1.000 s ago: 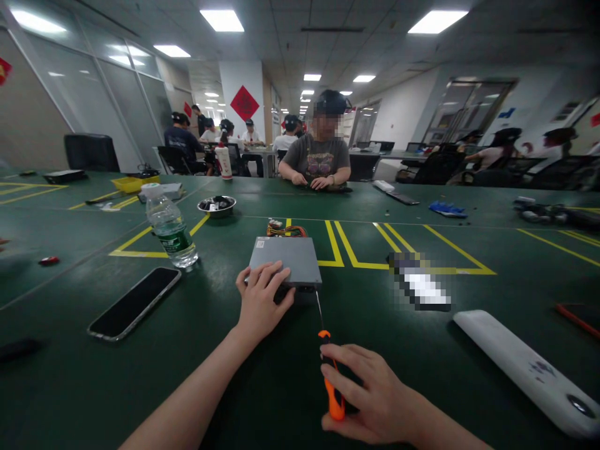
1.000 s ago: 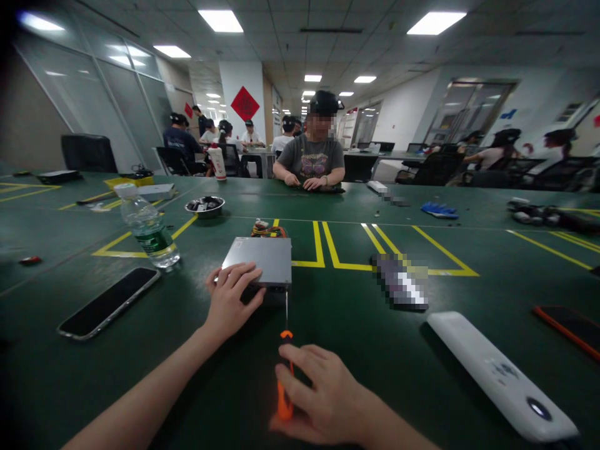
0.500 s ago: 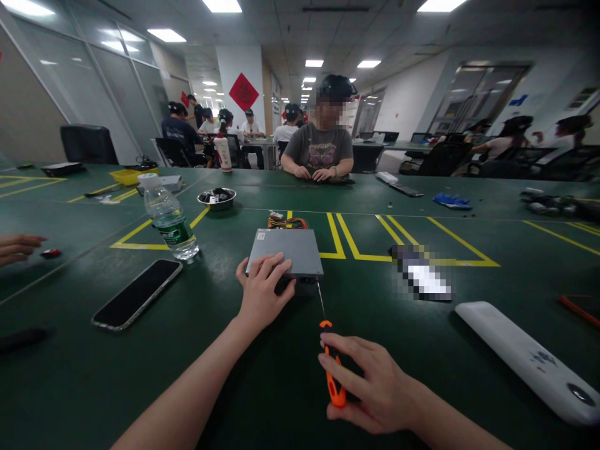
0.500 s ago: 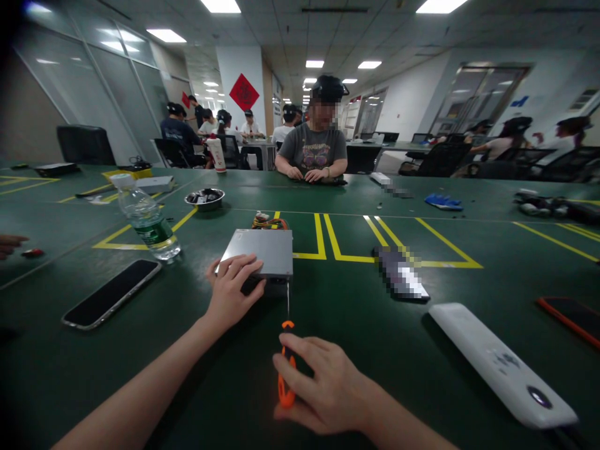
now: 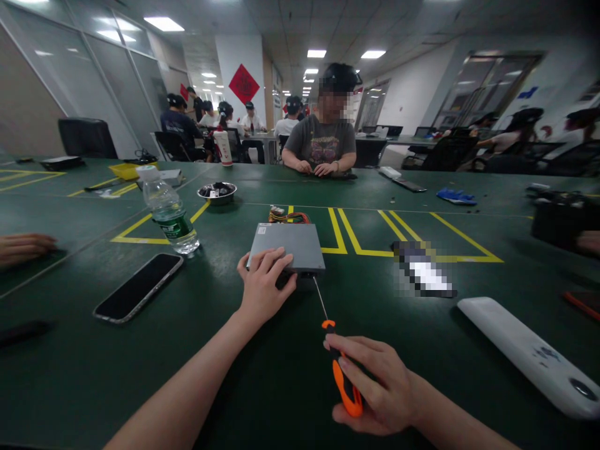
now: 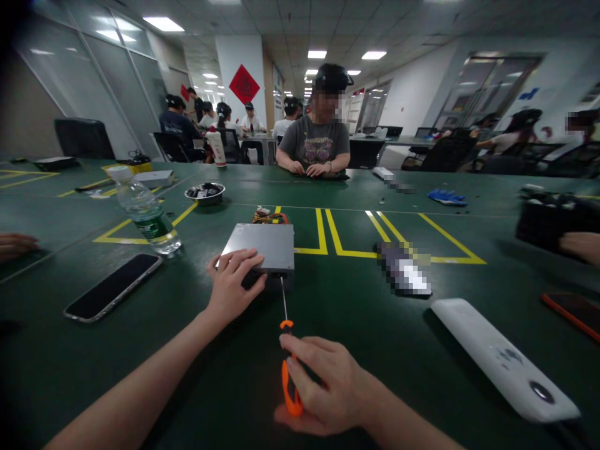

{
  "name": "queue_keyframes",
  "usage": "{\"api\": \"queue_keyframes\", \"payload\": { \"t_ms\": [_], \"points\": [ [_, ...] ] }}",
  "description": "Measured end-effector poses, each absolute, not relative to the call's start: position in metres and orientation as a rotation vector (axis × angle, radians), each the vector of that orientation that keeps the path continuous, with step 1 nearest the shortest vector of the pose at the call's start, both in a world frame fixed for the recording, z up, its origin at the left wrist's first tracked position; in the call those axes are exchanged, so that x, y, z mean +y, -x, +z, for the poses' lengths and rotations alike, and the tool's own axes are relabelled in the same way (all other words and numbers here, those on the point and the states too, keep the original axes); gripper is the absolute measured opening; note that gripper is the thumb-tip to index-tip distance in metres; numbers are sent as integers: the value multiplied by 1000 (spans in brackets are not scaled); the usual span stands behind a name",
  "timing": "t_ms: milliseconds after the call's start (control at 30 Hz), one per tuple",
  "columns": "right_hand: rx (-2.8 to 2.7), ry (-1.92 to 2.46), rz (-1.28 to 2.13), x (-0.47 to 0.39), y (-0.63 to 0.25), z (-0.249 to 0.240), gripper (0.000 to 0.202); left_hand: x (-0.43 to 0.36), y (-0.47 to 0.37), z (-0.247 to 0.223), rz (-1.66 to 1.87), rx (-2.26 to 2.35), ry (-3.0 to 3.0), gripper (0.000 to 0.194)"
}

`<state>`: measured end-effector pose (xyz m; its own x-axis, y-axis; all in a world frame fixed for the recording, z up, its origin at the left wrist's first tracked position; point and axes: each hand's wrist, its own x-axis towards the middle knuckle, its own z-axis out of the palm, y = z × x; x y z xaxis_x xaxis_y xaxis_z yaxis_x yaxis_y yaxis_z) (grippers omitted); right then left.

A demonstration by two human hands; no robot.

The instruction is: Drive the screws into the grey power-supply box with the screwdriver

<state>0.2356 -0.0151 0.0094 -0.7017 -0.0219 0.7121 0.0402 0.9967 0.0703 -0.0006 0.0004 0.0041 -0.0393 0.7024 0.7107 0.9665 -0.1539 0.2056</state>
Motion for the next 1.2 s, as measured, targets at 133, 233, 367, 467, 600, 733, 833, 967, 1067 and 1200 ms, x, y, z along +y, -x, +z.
{"api": "queue_keyframes", "payload": {
  "t_ms": [133, 233, 367, 467, 600, 733, 833, 967, 1067, 1200],
  "points": [
    [-2388, -6, -79, -14, -226, 10, 33, 0, 0, 5, -1020, -1764, 1881, 28],
    [-2405, -31, -63, -13, -221, 9, 34, 0, 0, 5, -1014, -1775, 1885, 28],
    [-2412, -47, -44, -13, -218, 7, 35, 0, 0, 5, -1017, -1782, 1891, 28],
    [-2421, -40, -36, -12, -217, 6, 35, 0, -1, 5, -1028, -1777, 1884, 26],
    [-2429, -37, -31, -12, -216, 6, 36, 0, 0, 5, -1038, -1783, 1885, 26],
    [-2431, -19, -42, -12, -215, 7, 35, 0, 0, 4, -1038, -1778, 1887, 27],
    [-2439, -6, -41, -11, -215, 8, 35, 0, 0, 3, -1039, -1779, 1883, 27],
    [-2439, 2, -41, -10, -215, 9, 34, 0, 0, 4, -1026, -1787, 1886, 27],
    [-2443, 2, -53, -11, -213, 7, 34, 0, 0, 4, -1024, -1788, 1882, 26],
    [-2469, 44, -82, -15, -209, 4, 36, -1, 0, 4, -1033, -1780, 1879, 26]
  ]
}}
